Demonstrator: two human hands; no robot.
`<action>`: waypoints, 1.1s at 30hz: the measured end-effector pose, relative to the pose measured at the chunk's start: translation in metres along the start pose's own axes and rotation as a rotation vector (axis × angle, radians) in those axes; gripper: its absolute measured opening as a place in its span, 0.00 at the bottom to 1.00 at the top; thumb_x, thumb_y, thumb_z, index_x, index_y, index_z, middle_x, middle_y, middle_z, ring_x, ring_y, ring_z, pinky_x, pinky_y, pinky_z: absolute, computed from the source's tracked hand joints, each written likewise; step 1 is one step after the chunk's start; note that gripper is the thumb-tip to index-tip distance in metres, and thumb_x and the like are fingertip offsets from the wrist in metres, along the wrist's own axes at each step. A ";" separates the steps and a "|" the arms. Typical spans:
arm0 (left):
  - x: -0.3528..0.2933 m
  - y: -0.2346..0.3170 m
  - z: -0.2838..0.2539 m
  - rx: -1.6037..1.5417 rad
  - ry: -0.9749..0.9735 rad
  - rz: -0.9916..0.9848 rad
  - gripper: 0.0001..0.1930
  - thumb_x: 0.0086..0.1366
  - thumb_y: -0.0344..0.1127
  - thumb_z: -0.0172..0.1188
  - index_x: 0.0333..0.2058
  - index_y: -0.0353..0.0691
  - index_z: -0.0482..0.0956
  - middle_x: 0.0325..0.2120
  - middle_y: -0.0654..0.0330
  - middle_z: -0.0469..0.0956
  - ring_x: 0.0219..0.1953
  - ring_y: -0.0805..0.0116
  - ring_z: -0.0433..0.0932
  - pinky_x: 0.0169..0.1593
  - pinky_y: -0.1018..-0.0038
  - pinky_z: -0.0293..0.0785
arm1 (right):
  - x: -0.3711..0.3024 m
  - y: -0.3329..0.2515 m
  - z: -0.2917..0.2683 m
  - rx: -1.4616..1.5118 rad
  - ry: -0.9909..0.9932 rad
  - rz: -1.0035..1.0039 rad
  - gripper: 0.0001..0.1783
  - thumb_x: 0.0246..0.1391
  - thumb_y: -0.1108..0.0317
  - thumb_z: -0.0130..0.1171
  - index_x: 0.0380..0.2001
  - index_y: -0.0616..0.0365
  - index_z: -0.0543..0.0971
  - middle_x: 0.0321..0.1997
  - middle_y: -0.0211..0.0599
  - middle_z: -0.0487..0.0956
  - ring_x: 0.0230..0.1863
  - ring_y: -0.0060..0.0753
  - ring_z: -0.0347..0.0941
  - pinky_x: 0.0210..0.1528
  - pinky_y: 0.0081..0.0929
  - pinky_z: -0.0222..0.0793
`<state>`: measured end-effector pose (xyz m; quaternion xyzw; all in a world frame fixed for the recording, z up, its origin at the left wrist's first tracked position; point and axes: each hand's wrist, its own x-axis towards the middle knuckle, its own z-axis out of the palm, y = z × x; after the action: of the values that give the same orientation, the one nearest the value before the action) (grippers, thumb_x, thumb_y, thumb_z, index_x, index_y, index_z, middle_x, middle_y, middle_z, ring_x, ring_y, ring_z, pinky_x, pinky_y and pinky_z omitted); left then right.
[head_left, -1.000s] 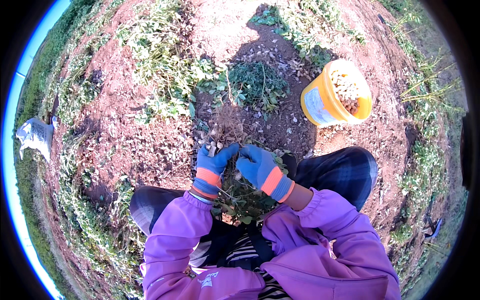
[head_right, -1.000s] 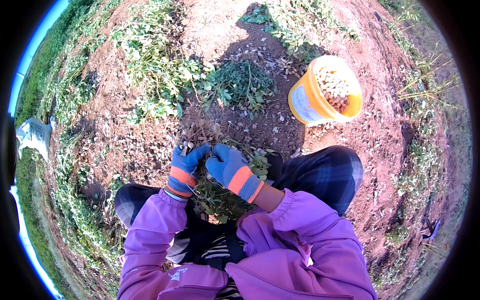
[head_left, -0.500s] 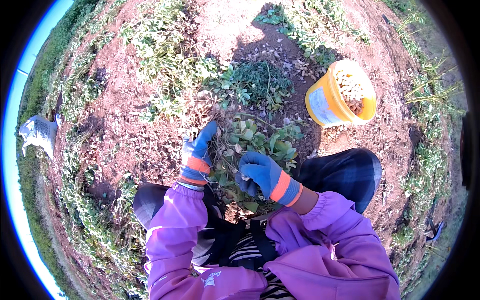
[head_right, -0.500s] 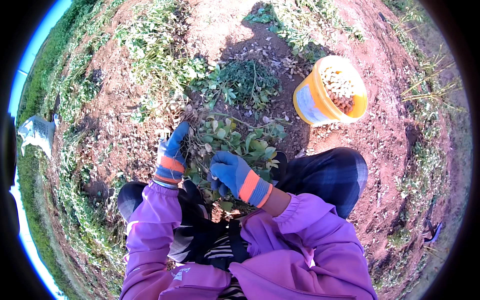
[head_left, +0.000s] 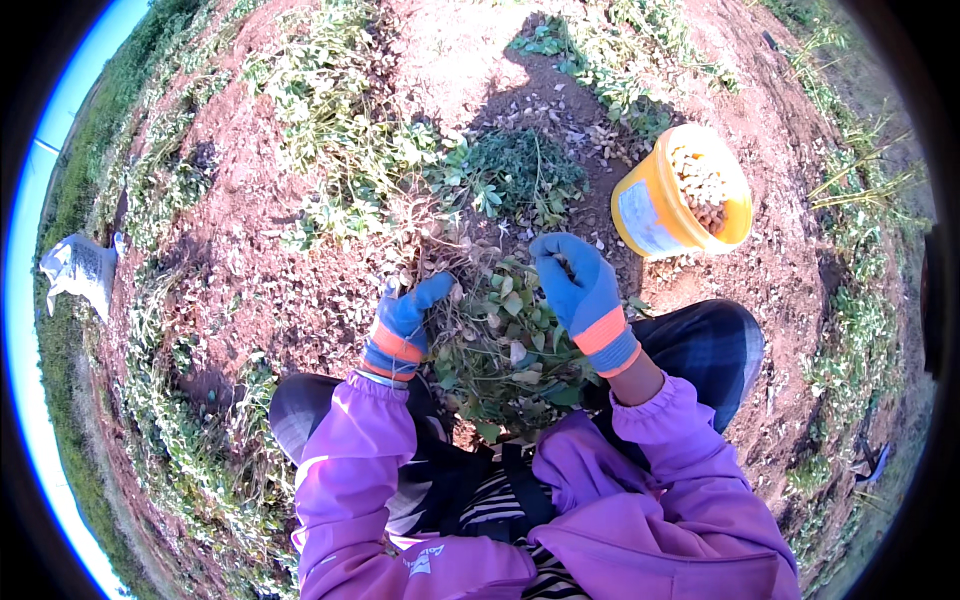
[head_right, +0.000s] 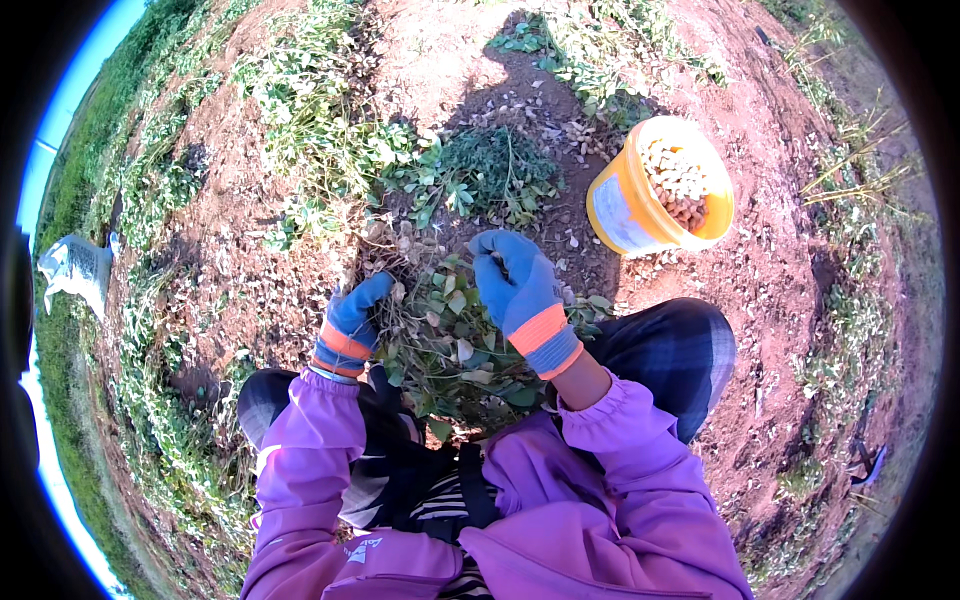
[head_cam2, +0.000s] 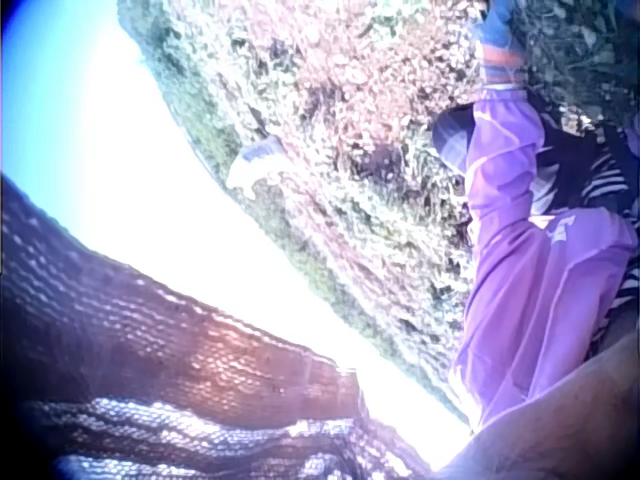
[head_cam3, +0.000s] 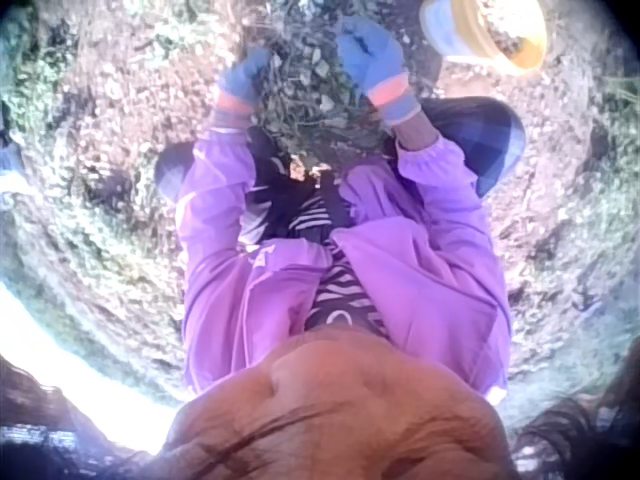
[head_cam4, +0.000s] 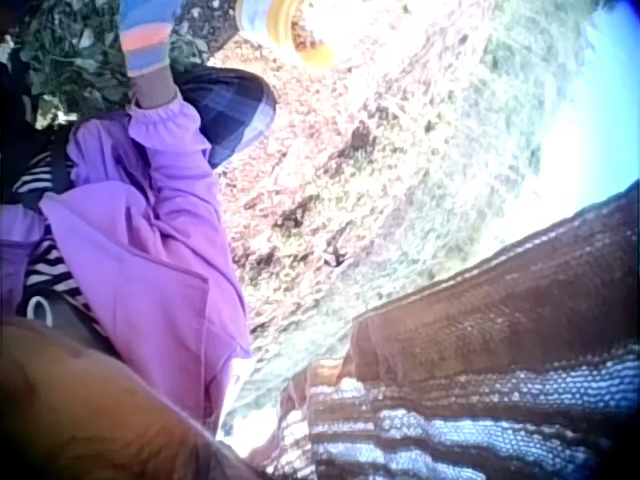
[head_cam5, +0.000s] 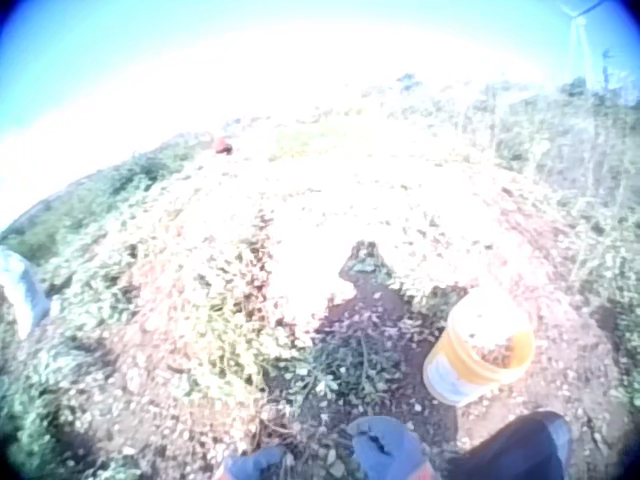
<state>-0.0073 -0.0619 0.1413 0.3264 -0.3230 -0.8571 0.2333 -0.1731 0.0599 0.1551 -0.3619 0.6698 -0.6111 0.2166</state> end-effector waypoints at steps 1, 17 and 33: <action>-0.001 -0.001 0.004 -0.020 -0.091 0.049 0.16 0.51 0.28 0.58 0.40 0.31 0.73 0.32 0.54 0.77 0.34 0.64 0.77 0.38 0.70 0.76 | 0.000 0.000 0.000 -0.026 0.020 -0.073 0.08 0.47 0.76 0.50 0.33 0.62 0.73 0.27 0.36 0.74 0.26 0.23 0.69 0.29 0.21 0.65; 0.005 -0.014 0.005 -0.186 -0.553 -0.079 0.34 0.52 0.41 0.57 0.54 0.31 0.56 0.50 0.47 0.65 0.50 0.53 0.67 0.54 0.63 0.64 | -0.057 0.007 0.040 -0.402 -0.335 -0.259 0.17 0.42 0.72 0.51 0.38 0.64 0.68 0.32 0.50 0.70 0.30 0.52 0.68 0.30 0.41 0.65; 0.003 -0.031 -0.024 -0.086 -0.369 0.003 0.28 0.51 0.47 0.59 0.44 0.29 0.66 0.38 0.49 0.71 0.38 0.54 0.73 0.42 0.60 0.70 | -0.011 -0.016 0.007 -0.020 -0.306 -0.098 0.19 0.42 0.75 0.56 0.42 0.58 0.71 0.37 0.37 0.71 0.32 0.31 0.67 0.36 0.24 0.63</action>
<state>0.0013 -0.0522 0.1042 0.1528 -0.3239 -0.9151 0.1852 -0.1578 0.0635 0.1680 -0.4850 0.6167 -0.5520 0.2824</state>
